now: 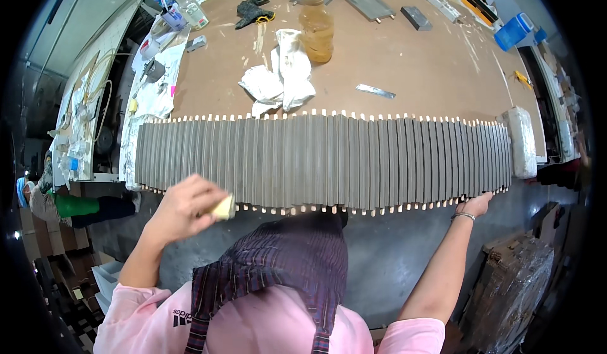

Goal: The person uses a sanding block to sand a row of small wooden strips that are attached to a flexible backing, then applies a substance to a block and continues sanding the strips.

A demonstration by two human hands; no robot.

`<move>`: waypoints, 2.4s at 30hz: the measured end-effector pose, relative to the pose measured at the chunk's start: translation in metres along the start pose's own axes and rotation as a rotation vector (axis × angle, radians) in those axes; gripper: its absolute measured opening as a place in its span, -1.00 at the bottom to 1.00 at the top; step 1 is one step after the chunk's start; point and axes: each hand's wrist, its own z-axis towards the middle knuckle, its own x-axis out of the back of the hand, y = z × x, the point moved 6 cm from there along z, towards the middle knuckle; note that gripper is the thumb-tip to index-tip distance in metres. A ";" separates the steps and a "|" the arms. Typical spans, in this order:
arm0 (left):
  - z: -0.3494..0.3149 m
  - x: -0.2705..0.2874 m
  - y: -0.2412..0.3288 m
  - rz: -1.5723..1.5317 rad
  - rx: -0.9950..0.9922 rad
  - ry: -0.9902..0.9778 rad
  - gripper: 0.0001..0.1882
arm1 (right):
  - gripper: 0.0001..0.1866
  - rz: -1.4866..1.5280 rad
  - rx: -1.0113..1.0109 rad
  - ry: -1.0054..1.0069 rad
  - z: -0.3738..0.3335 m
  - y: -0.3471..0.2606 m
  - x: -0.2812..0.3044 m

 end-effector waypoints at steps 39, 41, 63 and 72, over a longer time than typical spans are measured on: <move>-0.042 -0.019 -0.050 -1.763 0.475 0.314 -0.51 | -0.58 -0.135 0.252 0.139 -0.005 -0.023 0.074; -0.037 -0.022 -0.049 -1.938 0.461 0.375 -0.50 | -0.70 -0.148 0.317 -0.093 -0.086 -0.061 0.053; -0.051 0.028 -0.107 -1.541 0.414 0.530 -0.60 | -0.53 -0.215 -0.993 -1.972 -0.562 0.037 -0.131; -0.057 0.119 -0.426 -0.354 0.593 0.867 -0.73 | -0.60 -0.175 -0.652 -1.666 -0.630 0.055 -0.214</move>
